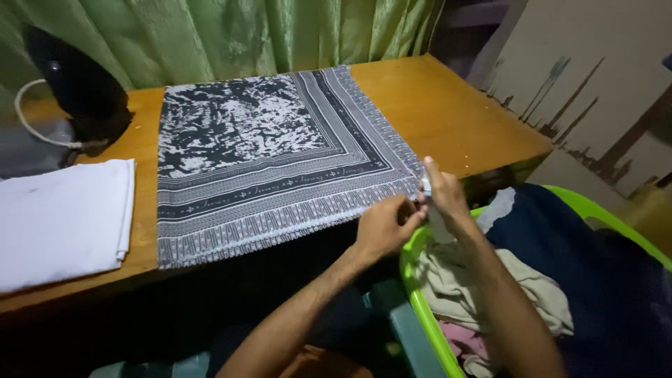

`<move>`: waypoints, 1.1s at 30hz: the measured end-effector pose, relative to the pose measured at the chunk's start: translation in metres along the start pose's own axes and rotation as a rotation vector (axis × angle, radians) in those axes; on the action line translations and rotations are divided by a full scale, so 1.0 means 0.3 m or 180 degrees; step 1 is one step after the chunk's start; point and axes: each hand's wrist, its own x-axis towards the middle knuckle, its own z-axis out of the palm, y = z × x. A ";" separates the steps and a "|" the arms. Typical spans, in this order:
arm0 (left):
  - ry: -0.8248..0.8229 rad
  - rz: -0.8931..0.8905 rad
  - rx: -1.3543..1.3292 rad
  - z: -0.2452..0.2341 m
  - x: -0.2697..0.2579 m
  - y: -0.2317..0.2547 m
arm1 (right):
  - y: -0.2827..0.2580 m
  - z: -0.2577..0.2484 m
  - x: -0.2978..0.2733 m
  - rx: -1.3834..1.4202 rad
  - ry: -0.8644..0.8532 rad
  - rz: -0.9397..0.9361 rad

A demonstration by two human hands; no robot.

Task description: The person irons a patterned cloth on a wooden table using a black iron, then folds the cloth into a compact rectangle. A white shirt and a spray bottle are visible on the table.

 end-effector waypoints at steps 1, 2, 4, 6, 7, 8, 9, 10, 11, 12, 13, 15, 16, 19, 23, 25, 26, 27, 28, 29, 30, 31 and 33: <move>0.0001 -0.0006 0.0017 0.004 -0.006 0.004 | 0.001 -0.007 0.014 0.0014 -0.0011 0.0000; -0.0104 -0.0086 0.0120 0.009 -0.012 0.008 | 0.002 -0.015 0.028 -0.0337 0.0102 0.0037; -0.0217 -0.0168 0.0218 0.008 -0.031 0.013 | 0.011 -0.019 0.041 -0.0688 0.0220 0.0081; -0.0392 -0.0329 0.0342 -0.001 -0.044 0.022 | 0.018 -0.020 0.051 -0.0890 0.0316 -0.0119; -0.0392 -0.0326 0.0345 -0.010 -0.053 0.025 | 0.035 -0.017 0.064 -0.0887 0.0318 -0.0121; -0.0423 -0.0294 0.0382 -0.019 -0.063 0.029 | 0.051 -0.015 0.077 -0.0921 0.0290 -0.0146; -0.0448 -0.0266 0.0420 -0.029 -0.071 0.035 | 0.064 -0.013 0.091 -0.0957 0.0256 -0.0174; -0.0443 -0.0266 0.0423 -0.035 -0.077 0.033 | 0.070 -0.008 0.097 -0.0956 0.0252 -0.0180; -0.0492 -0.0266 0.0509 -0.043 -0.084 0.026 | 0.077 0.003 0.104 -0.1038 0.0177 -0.0165; -0.0542 -0.0267 0.0594 -0.051 -0.091 0.019 | 0.084 0.015 0.111 -0.1120 0.0103 -0.0150; -0.0519 -0.0282 0.0604 -0.069 -0.099 0.012 | 0.065 0.033 0.089 -0.1119 0.0078 -0.0166; -0.0461 -0.0049 0.0747 -0.115 -0.120 -0.006 | 0.025 0.080 0.041 -0.1253 -0.0159 -0.0214; -0.0430 -0.0070 0.0766 -0.140 -0.125 -0.022 | 0.028 0.107 0.039 -0.1250 -0.0194 -0.0239; -0.0270 0.0120 0.0801 -0.234 -0.161 -0.050 | -0.004 0.207 0.002 -0.1342 -0.0342 -0.0534; -0.0123 0.0118 0.0951 -0.395 -0.235 -0.063 | -0.190 0.352 -0.184 -0.1649 -0.0863 -0.0787; -0.0031 0.0085 0.0984 -0.454 -0.274 -0.084 | -0.231 0.417 -0.240 -0.1541 -0.1097 -0.0872; 0.0087 0.0152 0.1183 -0.480 -0.294 -0.096 | -0.223 0.452 -0.239 -0.1552 -0.1172 -0.0900; 0.0210 0.0221 0.1371 -0.505 -0.315 -0.107 | -0.219 0.487 -0.240 -0.1577 -0.1245 -0.0931; 0.0237 0.0193 0.1403 -0.537 -0.342 -0.123 | -0.247 0.519 -0.273 -0.1564 -0.1286 -0.0960; 0.0327 0.0235 0.1428 -0.562 -0.362 -0.140 | -0.275 0.542 -0.299 -0.1545 -0.1393 -0.1045; 0.0417 0.0278 0.1453 -0.585 -0.380 -0.156 | -0.301 0.564 -0.324 -0.1527 -0.1500 -0.1130; 0.0437 0.0262 0.1462 -0.627 -0.395 -0.159 | -0.246 0.596 -0.289 -0.1530 -0.1522 -0.1146; 0.0697 0.0290 0.1741 -0.708 -0.423 -0.167 | -0.134 0.658 -0.216 -0.2676 -0.1381 -0.3647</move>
